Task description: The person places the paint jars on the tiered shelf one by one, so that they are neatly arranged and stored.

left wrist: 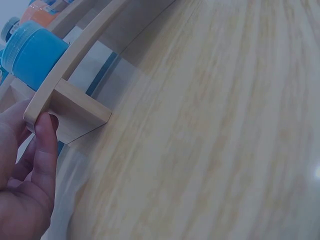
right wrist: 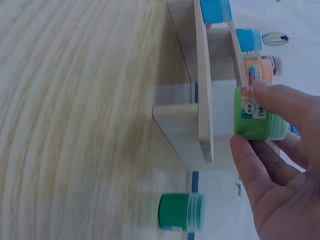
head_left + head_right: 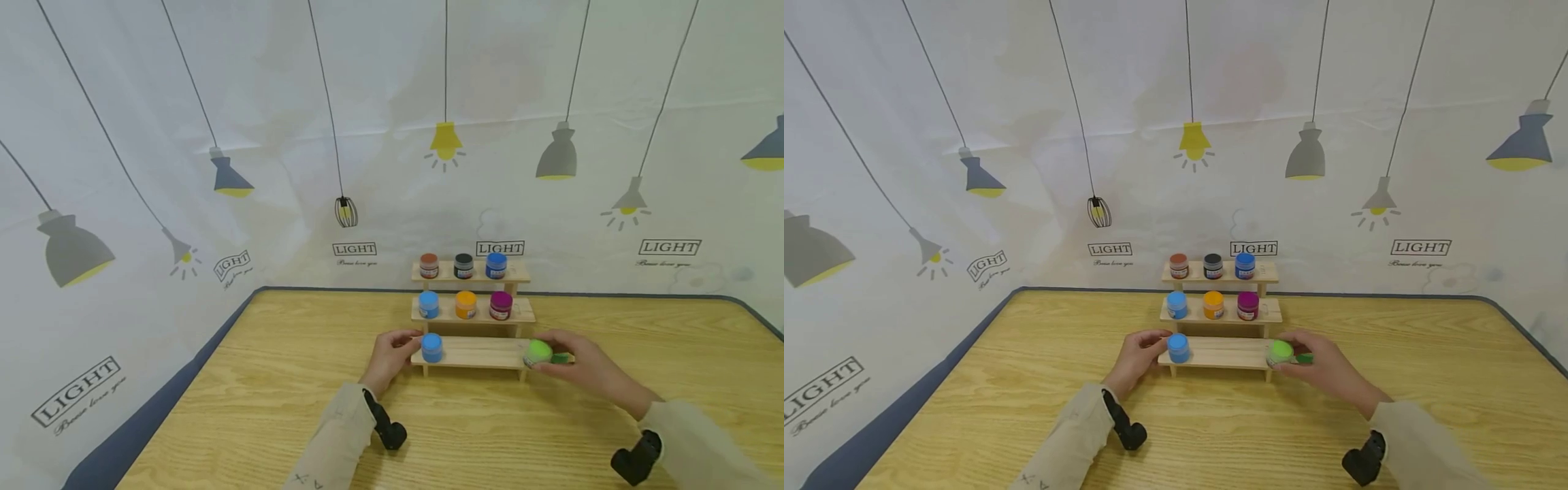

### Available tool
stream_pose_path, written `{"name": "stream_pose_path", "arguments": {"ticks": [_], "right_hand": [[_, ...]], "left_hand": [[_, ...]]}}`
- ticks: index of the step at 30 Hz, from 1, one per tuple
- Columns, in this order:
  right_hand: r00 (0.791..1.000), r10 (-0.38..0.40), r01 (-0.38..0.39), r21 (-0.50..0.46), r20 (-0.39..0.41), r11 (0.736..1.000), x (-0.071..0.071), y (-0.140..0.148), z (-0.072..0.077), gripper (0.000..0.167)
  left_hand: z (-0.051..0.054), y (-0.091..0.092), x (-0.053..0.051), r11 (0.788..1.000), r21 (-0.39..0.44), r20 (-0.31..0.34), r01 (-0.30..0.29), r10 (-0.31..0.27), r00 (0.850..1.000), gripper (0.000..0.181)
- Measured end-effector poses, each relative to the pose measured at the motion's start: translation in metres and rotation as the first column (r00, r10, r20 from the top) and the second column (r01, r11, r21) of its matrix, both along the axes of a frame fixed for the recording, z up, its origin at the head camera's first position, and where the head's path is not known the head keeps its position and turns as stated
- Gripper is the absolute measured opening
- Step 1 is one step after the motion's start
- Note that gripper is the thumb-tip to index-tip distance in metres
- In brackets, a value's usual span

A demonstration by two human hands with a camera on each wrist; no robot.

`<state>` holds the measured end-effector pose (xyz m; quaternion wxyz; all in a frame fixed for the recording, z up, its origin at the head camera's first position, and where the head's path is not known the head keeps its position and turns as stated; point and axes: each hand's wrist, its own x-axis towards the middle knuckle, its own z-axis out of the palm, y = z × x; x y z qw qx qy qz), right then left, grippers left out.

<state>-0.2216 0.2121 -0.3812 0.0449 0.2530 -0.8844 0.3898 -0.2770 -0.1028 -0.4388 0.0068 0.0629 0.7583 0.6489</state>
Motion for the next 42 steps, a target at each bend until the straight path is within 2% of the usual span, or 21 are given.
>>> {"name": "stream_pose_path", "arguments": {"ticks": [10,14,23,30,37,42], "right_hand": [[0.998,0.066,-0.066,-0.047,0.014,0.997,-0.005,-0.028,-0.009,0.043],[0.996,0.072,-0.069,-0.063,0.045,0.996,-0.007,-0.037,-0.011,0.044],[0.994,0.093,-0.089,-0.058,0.057,0.994,-0.015,-0.060,-0.013,0.042],[0.993,0.039,-0.036,-0.030,0.112,0.999,-0.021,-0.075,-0.013,0.041],[0.994,0.053,-0.049,-0.048,0.092,0.998,-0.028,-0.083,-0.014,0.039],[0.993,0.020,-0.016,-0.037,0.113,0.999,-0.030,-0.086,-0.015,0.039]], "left_hand": [[-0.003,0.000,-0.003,1.000,0.011,0.010,0.010,-0.011,1.000,0.022],[-0.003,0.000,-0.003,1.000,0.004,0.018,-0.001,0.001,1.000,0.023],[-0.002,0.001,-0.004,1.000,0.001,0.033,0.000,0.000,0.999,0.022],[0.000,0.001,-0.002,1.000,0.009,0.031,-0.002,0.001,1.000,0.022],[0.001,0.001,-0.001,1.000,0.001,0.022,-0.013,0.013,1.000,0.024],[0.001,0.001,0.000,1.000,0.005,0.027,-0.012,0.012,1.000,0.025]]}}
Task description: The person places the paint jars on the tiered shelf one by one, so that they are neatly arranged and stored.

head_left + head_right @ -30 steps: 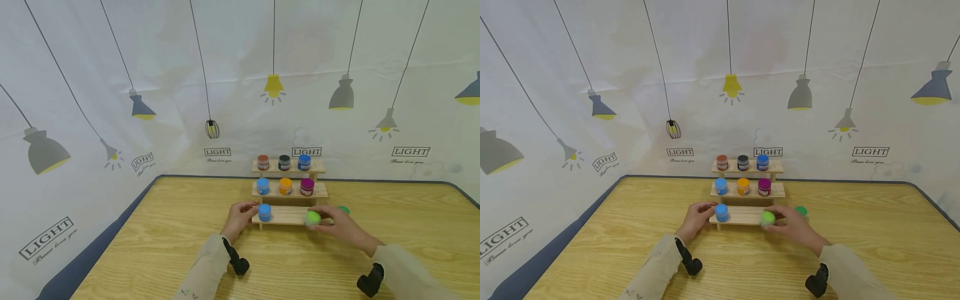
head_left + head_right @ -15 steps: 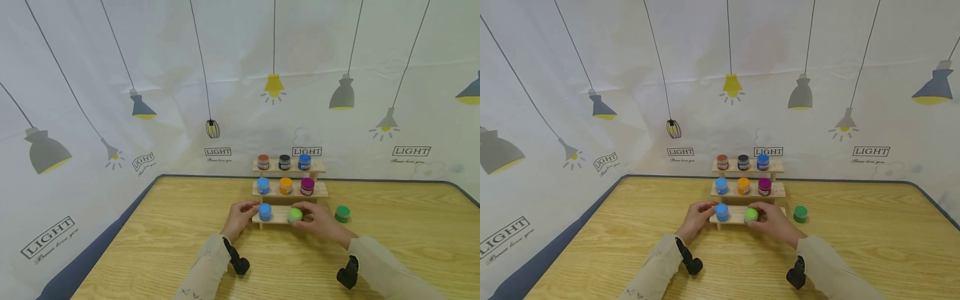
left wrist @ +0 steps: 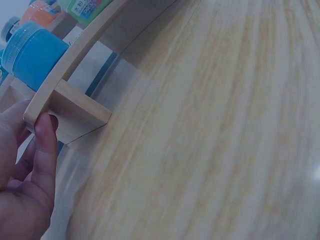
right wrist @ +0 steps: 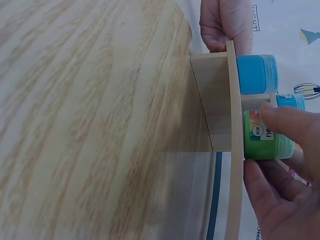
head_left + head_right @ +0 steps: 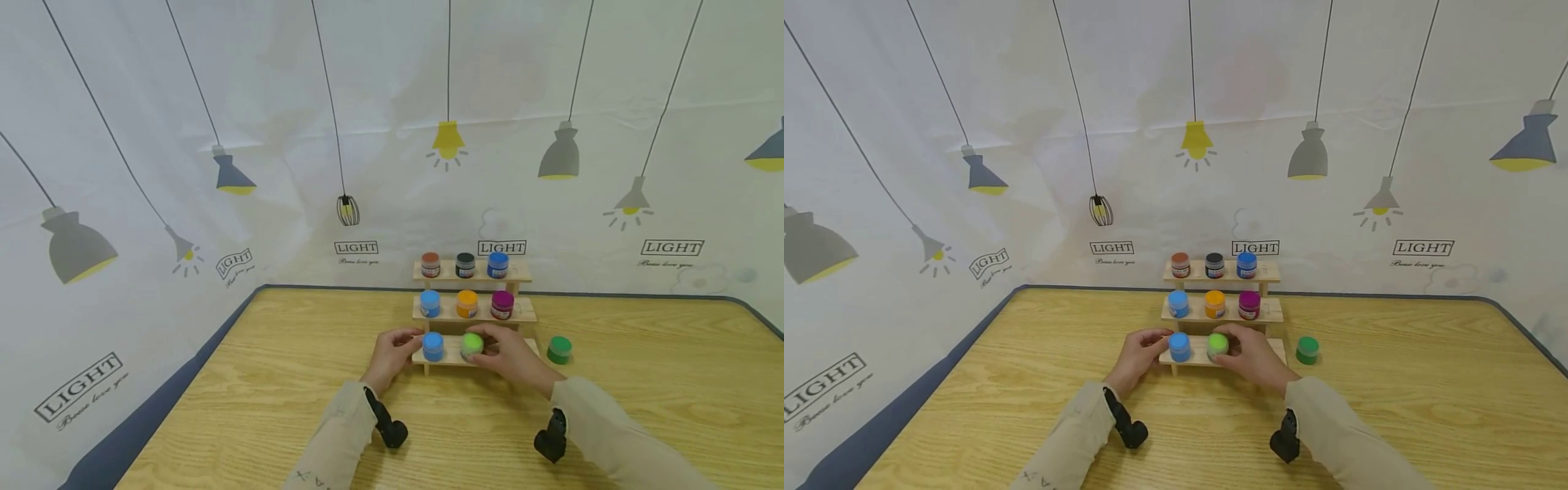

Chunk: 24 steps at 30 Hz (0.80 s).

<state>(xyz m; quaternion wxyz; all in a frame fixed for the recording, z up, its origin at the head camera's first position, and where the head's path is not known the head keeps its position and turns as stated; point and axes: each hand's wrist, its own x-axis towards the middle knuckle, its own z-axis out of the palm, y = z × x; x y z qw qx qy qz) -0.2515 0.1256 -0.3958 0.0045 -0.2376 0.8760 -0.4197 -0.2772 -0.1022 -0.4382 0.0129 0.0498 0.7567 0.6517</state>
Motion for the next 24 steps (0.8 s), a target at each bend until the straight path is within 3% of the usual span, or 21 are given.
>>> {"name": "stream_pose_path", "arguments": {"ticks": [24], "right_hand": [[0.999,-0.032,0.032,0.000,0.018,0.999,-0.0041,0.0009,-0.0046,0.035]], "left_hand": [[-0.0033,0.0014,-0.0025,1.000,-0.004,-0.004,-0.014,0.014,1.000,0.022]]}}
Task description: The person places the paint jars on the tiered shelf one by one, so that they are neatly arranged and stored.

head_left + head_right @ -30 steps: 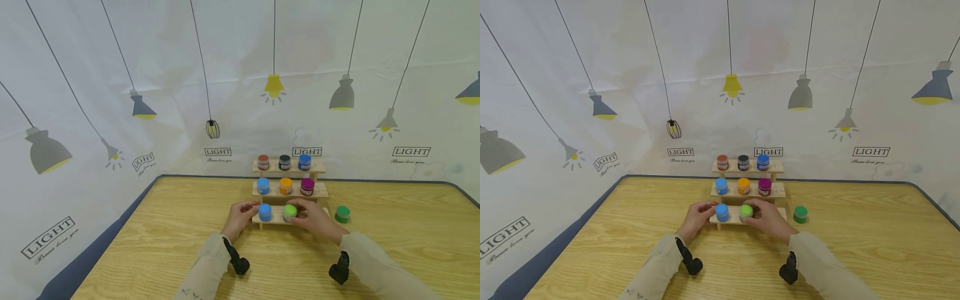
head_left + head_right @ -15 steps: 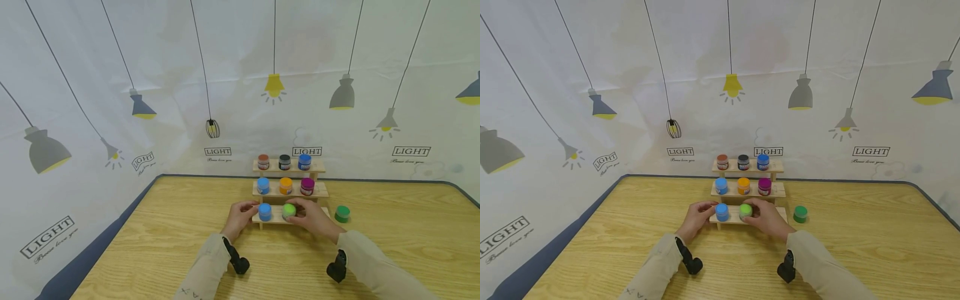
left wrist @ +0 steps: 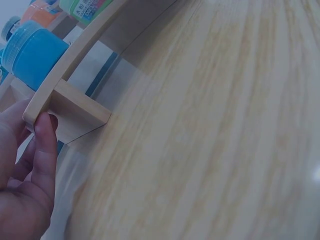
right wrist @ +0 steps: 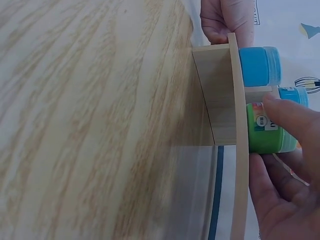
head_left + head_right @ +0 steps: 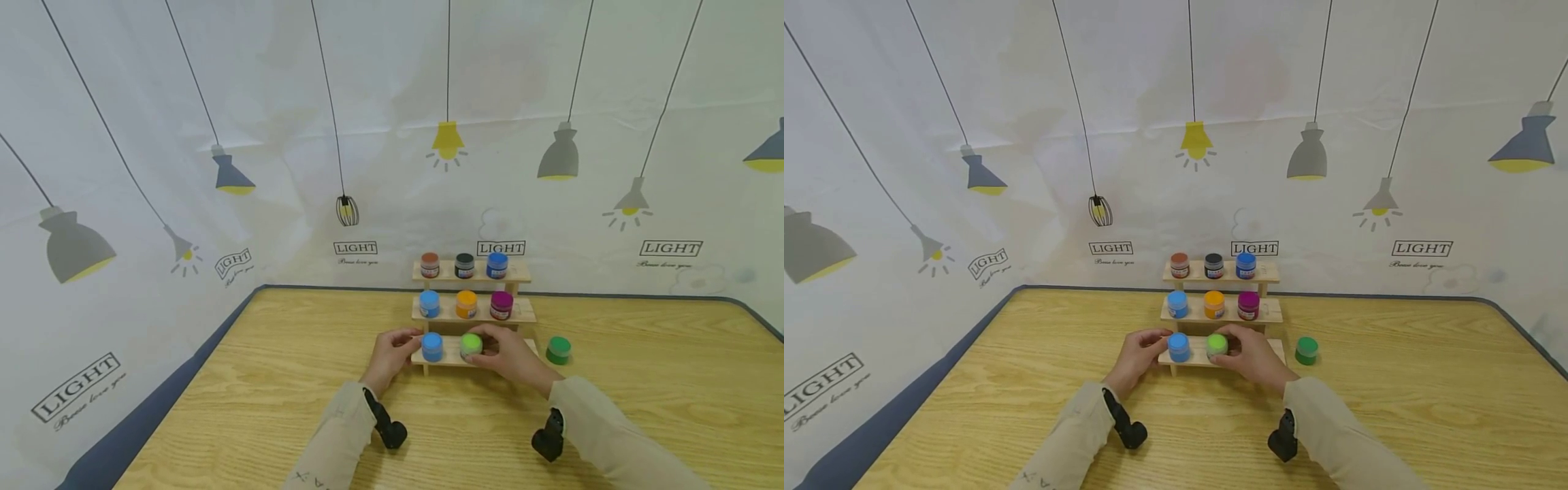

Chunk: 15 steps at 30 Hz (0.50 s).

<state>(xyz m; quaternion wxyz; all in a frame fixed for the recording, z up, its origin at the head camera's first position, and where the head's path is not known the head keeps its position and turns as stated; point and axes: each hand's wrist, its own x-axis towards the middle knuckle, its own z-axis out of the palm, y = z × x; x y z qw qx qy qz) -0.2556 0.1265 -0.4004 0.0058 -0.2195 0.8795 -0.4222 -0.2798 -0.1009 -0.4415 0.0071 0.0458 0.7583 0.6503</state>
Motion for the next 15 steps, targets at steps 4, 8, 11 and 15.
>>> {"name": "stream_pose_path", "arguments": {"ticks": [4,8,11,15], "right_hand": [[1.000,0.000,0.000,-0.004,-0.001,1.000,-0.0004,0.0003,-0.0015,0.035],[1.000,-0.002,0.002,-0.008,0.008,1.000,-0.0003,0.0001,-0.0012,0.035],[1.000,-0.005,0.005,-0.009,0.009,1.000,-0.0002,-0.0001,-0.0009,0.035],[1.000,-0.005,0.005,-0.014,0.013,1.000,0.0006,0.0001,-0.0006,0.036]], "left_hand": [[-0.0003,-0.0001,0.0000,1.000,-0.004,-0.005,-0.002,0.002,1.000,0.022],[0.0000,-0.0003,0.0007,1.000,-0.003,0.002,-0.001,0.001,1.000,0.022],[0.0001,-0.0003,0.0007,1.000,0.001,0.005,0.000,0.000,1.000,0.023],[-0.0004,-0.0001,0.0002,1.000,-0.002,0.002,0.000,0.000,1.000,0.023]]}}
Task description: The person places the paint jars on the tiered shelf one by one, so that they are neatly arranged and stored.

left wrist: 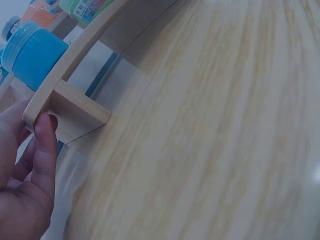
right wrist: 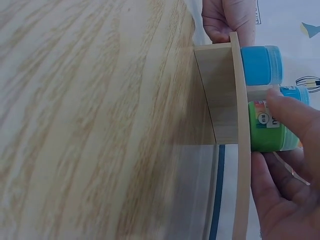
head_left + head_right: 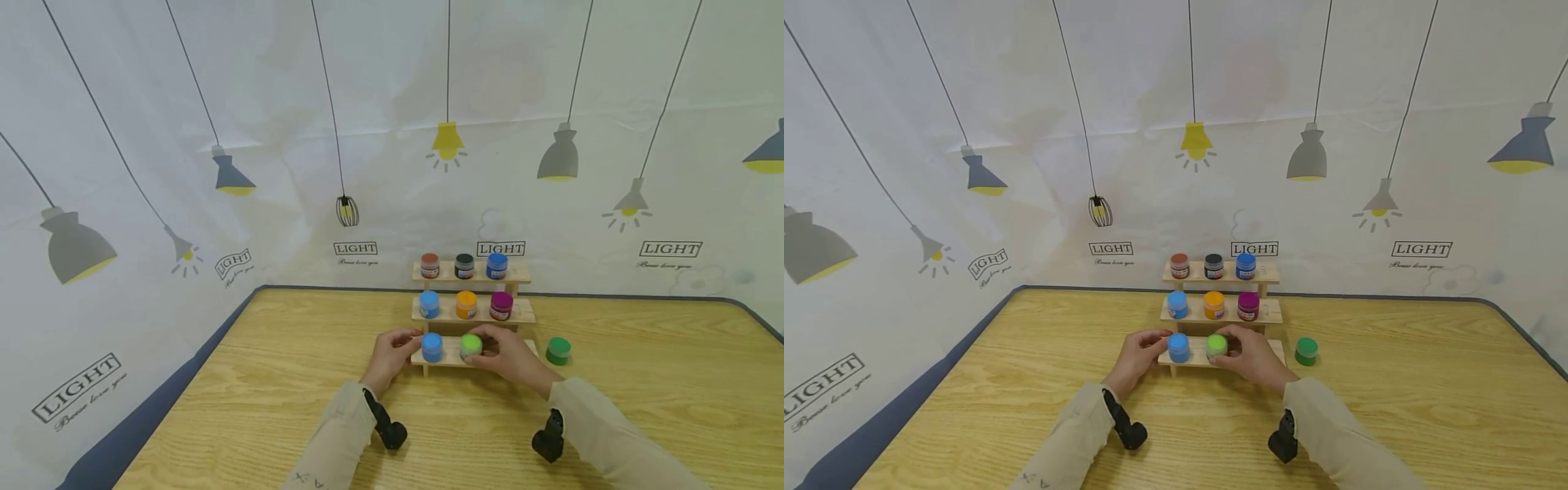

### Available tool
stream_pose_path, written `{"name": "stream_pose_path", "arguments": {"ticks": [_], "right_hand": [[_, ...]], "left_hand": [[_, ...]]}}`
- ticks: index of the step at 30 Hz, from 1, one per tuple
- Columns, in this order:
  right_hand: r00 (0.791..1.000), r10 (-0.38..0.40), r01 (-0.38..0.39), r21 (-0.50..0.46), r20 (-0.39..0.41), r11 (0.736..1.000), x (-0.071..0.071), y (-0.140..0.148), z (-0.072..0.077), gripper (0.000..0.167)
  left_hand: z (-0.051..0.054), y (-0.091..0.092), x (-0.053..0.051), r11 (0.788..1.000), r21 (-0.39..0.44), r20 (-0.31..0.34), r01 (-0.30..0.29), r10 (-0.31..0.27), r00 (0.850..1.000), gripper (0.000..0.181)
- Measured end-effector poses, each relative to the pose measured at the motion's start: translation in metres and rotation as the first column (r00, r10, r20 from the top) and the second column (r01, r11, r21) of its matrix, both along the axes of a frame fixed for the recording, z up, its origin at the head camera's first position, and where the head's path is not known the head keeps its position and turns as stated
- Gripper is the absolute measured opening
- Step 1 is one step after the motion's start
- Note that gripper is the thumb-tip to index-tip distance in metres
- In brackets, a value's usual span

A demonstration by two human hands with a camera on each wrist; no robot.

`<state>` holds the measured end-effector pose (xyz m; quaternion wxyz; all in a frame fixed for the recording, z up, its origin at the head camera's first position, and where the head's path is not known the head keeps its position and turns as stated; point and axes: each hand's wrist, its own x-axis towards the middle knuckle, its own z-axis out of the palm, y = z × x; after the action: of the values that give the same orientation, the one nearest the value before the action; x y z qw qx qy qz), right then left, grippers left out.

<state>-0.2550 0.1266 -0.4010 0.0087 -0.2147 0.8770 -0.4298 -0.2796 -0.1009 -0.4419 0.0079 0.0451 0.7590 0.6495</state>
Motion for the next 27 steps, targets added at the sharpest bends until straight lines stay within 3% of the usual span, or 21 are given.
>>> {"name": "stream_pose_path", "arguments": {"ticks": [7,14,22,27], "right_hand": [[1.000,0.004,-0.004,-0.021,-0.011,1.000,0.003,0.005,-0.001,0.040],[0.995,-0.014,0.010,-0.047,-0.096,0.999,0.008,0.015,-0.001,0.039],[0.998,-0.053,0.050,-0.068,-0.039,0.996,0.020,0.032,0.006,0.039],[0.993,-0.085,0.081,-0.048,-0.087,0.996,0.025,0.045,0.007,0.034]], "left_hand": [[0.001,0.000,0.001,1.000,0.002,0.011,0.000,0.000,1.000,0.022],[0.001,0.000,0.000,1.000,0.009,-0.001,-0.001,0.001,1.000,0.021],[0.000,-0.001,0.000,1.000,-0.007,-0.001,-0.003,0.003,1.000,0.022],[0.000,-0.001,0.000,1.000,-0.002,0.001,0.000,0.000,1.000,0.023]]}}
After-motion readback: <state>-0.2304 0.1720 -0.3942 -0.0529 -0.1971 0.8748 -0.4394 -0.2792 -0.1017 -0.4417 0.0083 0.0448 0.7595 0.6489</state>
